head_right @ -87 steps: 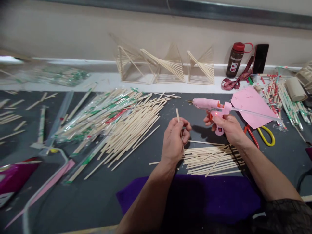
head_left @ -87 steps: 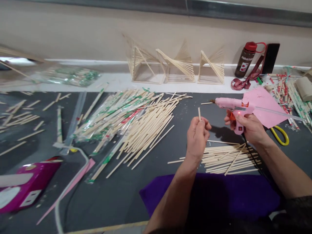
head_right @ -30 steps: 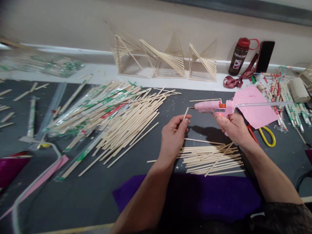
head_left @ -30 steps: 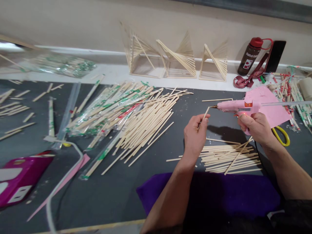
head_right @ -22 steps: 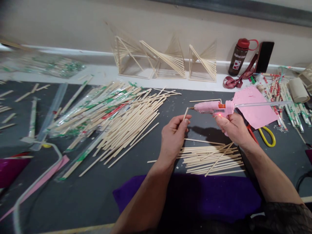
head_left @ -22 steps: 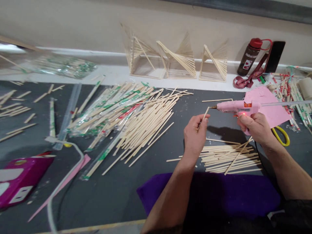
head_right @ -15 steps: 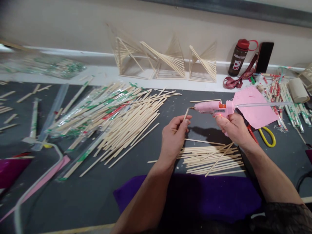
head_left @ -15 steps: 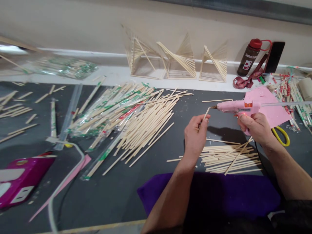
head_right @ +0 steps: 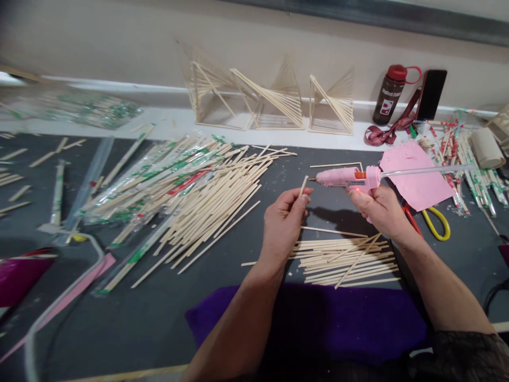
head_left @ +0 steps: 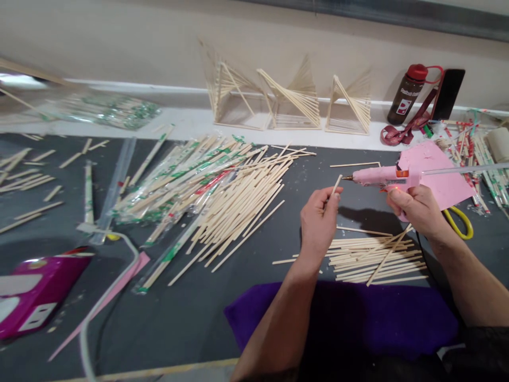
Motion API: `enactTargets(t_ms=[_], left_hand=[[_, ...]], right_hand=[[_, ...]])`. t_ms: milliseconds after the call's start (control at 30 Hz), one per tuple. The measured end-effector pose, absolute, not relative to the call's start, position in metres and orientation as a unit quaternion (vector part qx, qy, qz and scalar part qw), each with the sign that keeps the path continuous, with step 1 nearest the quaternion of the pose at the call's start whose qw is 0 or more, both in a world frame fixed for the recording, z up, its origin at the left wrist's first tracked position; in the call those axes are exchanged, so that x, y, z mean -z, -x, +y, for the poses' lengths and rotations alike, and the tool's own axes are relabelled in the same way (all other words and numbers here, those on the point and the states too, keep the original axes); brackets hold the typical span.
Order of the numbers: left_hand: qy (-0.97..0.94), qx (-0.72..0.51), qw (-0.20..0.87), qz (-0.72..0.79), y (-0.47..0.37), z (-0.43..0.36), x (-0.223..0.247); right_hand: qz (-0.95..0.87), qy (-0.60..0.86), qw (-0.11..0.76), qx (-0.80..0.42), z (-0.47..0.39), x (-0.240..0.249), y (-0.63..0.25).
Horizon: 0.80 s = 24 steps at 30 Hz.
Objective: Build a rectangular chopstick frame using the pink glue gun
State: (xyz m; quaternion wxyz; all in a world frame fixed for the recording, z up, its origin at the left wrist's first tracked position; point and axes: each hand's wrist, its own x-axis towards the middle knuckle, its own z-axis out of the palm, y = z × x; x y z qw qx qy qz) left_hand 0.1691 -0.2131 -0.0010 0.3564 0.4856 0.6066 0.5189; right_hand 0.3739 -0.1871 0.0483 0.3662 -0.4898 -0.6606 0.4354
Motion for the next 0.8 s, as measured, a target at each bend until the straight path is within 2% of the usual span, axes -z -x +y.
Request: enactTargets(t_ms=[800], left_hand=[[-0.481,-0.523,0.361,0.605,-0.1709,-0.2129,0.0001]], right_hand=[[-0.656,0.488,0.373,-0.439,-0.1876,-0.0508,-0.3729]])
